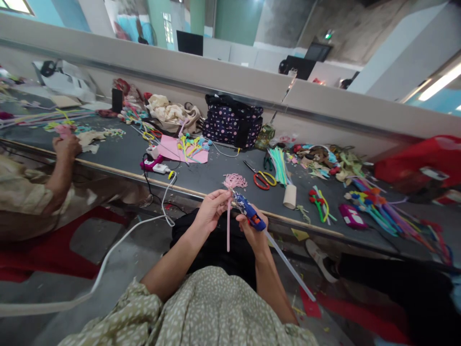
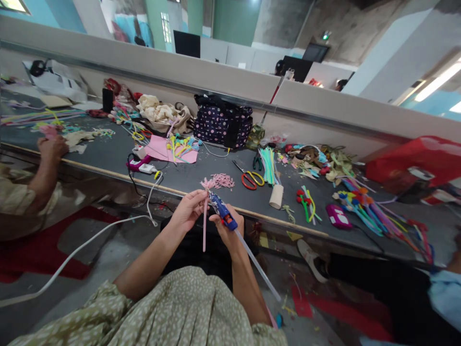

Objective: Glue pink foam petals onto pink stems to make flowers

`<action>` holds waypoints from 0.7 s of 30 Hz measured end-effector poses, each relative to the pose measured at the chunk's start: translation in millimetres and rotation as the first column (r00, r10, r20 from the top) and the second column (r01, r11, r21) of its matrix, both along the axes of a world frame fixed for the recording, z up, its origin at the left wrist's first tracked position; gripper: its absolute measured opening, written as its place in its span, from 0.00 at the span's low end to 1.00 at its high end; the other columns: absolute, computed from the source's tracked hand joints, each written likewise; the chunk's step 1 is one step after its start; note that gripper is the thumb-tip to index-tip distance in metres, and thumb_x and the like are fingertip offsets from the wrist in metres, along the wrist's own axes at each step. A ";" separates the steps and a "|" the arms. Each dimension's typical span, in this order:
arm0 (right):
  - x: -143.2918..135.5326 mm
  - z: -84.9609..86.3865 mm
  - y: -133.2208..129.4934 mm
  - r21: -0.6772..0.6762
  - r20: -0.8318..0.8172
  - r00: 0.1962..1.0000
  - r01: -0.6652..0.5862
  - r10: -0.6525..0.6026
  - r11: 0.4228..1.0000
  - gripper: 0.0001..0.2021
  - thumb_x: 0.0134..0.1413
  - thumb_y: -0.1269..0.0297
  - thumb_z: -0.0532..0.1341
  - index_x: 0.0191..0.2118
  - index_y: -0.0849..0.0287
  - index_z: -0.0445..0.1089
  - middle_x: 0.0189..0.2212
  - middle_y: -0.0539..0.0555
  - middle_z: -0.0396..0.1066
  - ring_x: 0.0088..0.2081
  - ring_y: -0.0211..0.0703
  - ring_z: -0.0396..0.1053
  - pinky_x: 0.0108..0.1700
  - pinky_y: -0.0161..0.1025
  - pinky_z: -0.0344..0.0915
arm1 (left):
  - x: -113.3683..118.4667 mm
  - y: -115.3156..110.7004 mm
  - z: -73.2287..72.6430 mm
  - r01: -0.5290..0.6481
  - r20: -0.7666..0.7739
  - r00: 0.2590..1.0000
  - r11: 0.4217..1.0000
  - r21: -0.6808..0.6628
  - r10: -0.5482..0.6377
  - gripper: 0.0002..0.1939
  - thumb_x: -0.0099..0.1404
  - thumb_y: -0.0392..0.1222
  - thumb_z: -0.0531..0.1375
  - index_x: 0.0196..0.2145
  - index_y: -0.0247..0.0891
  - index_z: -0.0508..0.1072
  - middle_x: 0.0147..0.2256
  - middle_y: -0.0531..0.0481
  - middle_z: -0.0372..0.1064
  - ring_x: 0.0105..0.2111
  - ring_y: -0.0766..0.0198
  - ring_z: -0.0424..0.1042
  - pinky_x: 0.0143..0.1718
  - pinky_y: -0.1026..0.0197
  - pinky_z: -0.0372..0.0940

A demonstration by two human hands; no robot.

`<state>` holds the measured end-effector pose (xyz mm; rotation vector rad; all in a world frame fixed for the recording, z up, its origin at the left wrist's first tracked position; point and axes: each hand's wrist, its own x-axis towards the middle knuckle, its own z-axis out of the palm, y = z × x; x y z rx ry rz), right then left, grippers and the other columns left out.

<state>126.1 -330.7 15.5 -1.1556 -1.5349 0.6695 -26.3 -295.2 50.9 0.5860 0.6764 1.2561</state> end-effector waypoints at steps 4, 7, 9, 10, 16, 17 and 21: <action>0.5 0.7 -0.9 -0.005 0.010 1.000 -0.001 0.001 1.000 0.23 0.49 0.39 0.61 0.30 0.58 0.67 0.17 0.46 0.61 0.19 0.36 0.59 0.22 0.35 0.60 | -0.3 -0.4 0.9 0.002 -0.005 1.000 1.000 0.004 -0.002 0.14 0.48 0.42 0.72 0.27 0.32 0.74 0.24 0.53 0.70 0.21 0.74 0.68 0.26 0.71 0.66; 1.1 0.4 -1.2 -0.006 0.009 1.000 -0.003 0.003 1.000 0.23 0.49 0.40 0.62 0.29 0.58 0.67 0.18 0.46 0.61 0.20 0.36 0.59 0.22 0.35 0.60 | -0.4 -0.8 1.6 0.002 -0.006 1.000 1.000 0.001 -0.002 0.14 0.48 0.43 0.72 0.27 0.32 0.74 0.24 0.53 0.70 0.21 0.74 0.68 0.25 0.72 0.66; 1.2 0.1 -1.2 -0.008 0.003 1.000 -0.003 0.003 1.000 0.22 0.49 0.40 0.62 0.29 0.58 0.67 0.17 0.46 0.61 0.20 0.35 0.59 0.22 0.34 0.60 | -0.4 -1.1 1.8 -0.001 -0.010 1.000 1.000 0.005 0.001 0.14 0.48 0.43 0.72 0.27 0.32 0.74 0.24 0.53 0.71 0.21 0.74 0.68 0.25 0.72 0.65; 1.1 0.0 -1.2 -0.011 0.000 1.000 -0.003 0.003 1.000 0.22 0.49 0.40 0.62 0.30 0.58 0.66 0.17 0.46 0.61 0.20 0.35 0.59 0.22 0.34 0.60 | -0.4 -1.2 2.0 -0.005 -0.013 1.000 1.000 0.009 0.005 0.14 0.48 0.42 0.72 0.27 0.32 0.74 0.24 0.53 0.71 0.21 0.74 0.68 0.25 0.72 0.65; 0.7 -0.1 -1.3 -0.028 0.007 1.000 0.011 -0.011 1.000 0.23 0.48 0.40 0.63 0.30 0.58 0.66 0.18 0.46 0.61 0.20 0.36 0.59 0.22 0.33 0.60 | -0.5 -1.2 3.0 -0.040 -0.034 0.999 0.999 0.029 0.041 0.13 0.47 0.43 0.72 0.26 0.32 0.75 0.22 0.53 0.69 0.20 0.75 0.66 0.22 0.72 0.61; 0.8 -0.4 -1.3 -0.029 0.011 1.000 0.012 -0.012 0.999 0.22 0.49 0.40 0.63 0.30 0.58 0.67 0.18 0.46 0.62 0.20 0.36 0.59 0.22 0.34 0.60 | -0.5 -1.0 3.0 -0.045 -0.039 0.998 0.999 0.030 0.046 0.13 0.47 0.43 0.72 0.26 0.32 0.75 0.22 0.53 0.69 0.19 0.75 0.65 0.21 0.73 0.60; 1.2 -1.8 -1.2 -0.041 0.032 0.999 0.025 -0.023 0.999 0.20 0.51 0.42 0.62 0.30 0.57 0.66 0.18 0.46 0.61 0.20 0.36 0.60 0.23 0.34 0.60 | -0.4 -0.4 1.4 -0.086 -0.071 0.993 0.995 0.055 0.090 0.12 0.48 0.42 0.71 0.25 0.33 0.75 0.22 0.53 0.69 0.20 0.74 0.65 0.23 0.72 0.60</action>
